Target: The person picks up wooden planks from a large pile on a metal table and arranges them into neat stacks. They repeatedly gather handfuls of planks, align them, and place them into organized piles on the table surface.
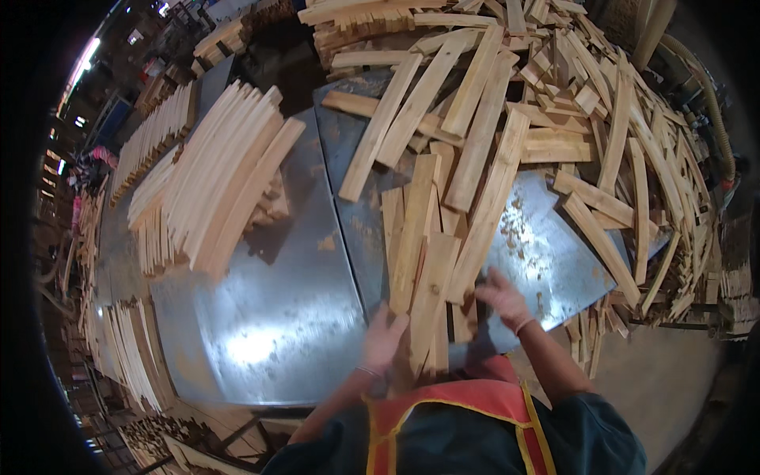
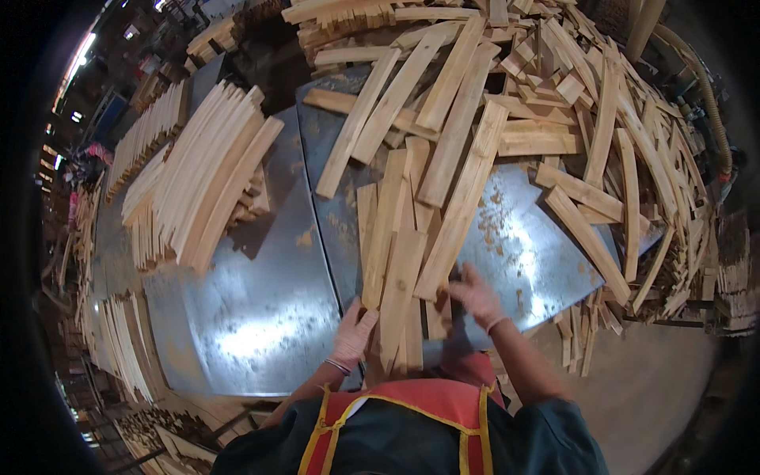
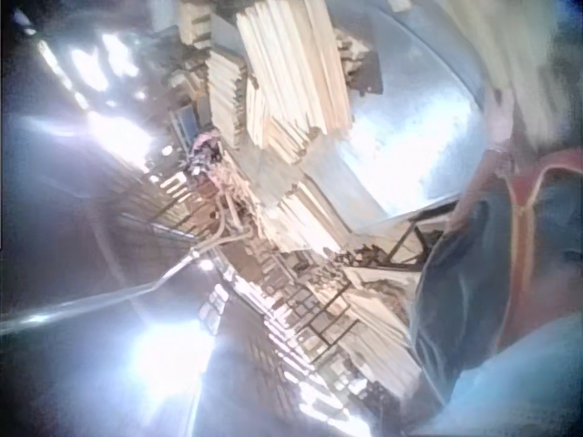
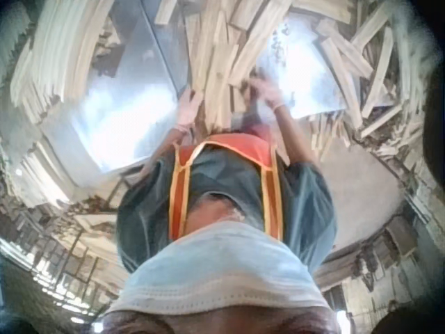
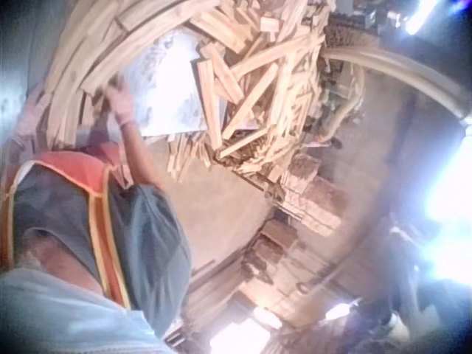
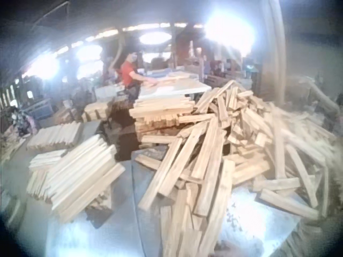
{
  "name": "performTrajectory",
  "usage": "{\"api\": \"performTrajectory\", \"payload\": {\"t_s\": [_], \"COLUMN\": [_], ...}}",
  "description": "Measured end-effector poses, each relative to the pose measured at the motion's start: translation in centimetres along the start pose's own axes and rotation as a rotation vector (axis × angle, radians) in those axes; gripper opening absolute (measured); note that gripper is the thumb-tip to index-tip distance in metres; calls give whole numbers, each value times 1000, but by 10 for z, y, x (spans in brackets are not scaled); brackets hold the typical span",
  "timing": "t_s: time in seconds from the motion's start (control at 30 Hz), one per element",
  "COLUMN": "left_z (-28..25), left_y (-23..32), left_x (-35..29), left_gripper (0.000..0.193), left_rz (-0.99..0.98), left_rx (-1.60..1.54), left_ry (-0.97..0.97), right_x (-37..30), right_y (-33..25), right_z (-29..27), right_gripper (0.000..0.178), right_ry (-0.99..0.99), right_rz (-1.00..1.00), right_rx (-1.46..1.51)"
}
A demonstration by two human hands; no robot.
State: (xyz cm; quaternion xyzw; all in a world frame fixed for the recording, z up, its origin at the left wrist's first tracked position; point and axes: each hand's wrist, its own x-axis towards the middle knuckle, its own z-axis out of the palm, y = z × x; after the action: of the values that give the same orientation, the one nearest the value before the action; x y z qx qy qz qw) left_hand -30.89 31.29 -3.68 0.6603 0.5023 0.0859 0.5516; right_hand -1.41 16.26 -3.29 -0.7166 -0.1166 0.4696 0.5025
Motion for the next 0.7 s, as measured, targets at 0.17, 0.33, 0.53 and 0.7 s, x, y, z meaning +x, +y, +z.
{"api": "performTrajectory", "payload": {"t_s": [0.17,0.33,0.53,0.7], "left_z": [-53,-66,11,30], "left_y": [43,48,13,1], "left_x": [-60,-96,-172,-160], "left_gripper": [49,42,75,107], "left_rz": [-37,55,223,-83], "left_rx": [170,414,852,422], "left_ry": [-194,102,229,108], "right_x": [54,56,-37,-59], "right_y": [-66,-76,-56,-55], "right_z": [4,4,-9,-21], "right_gripper": [96,57,50,49], "right_ry": [164,152,31,-227], "right_rz": [-103,-188,-147,-20], "right_rx": [306,289,-210,-77]}}
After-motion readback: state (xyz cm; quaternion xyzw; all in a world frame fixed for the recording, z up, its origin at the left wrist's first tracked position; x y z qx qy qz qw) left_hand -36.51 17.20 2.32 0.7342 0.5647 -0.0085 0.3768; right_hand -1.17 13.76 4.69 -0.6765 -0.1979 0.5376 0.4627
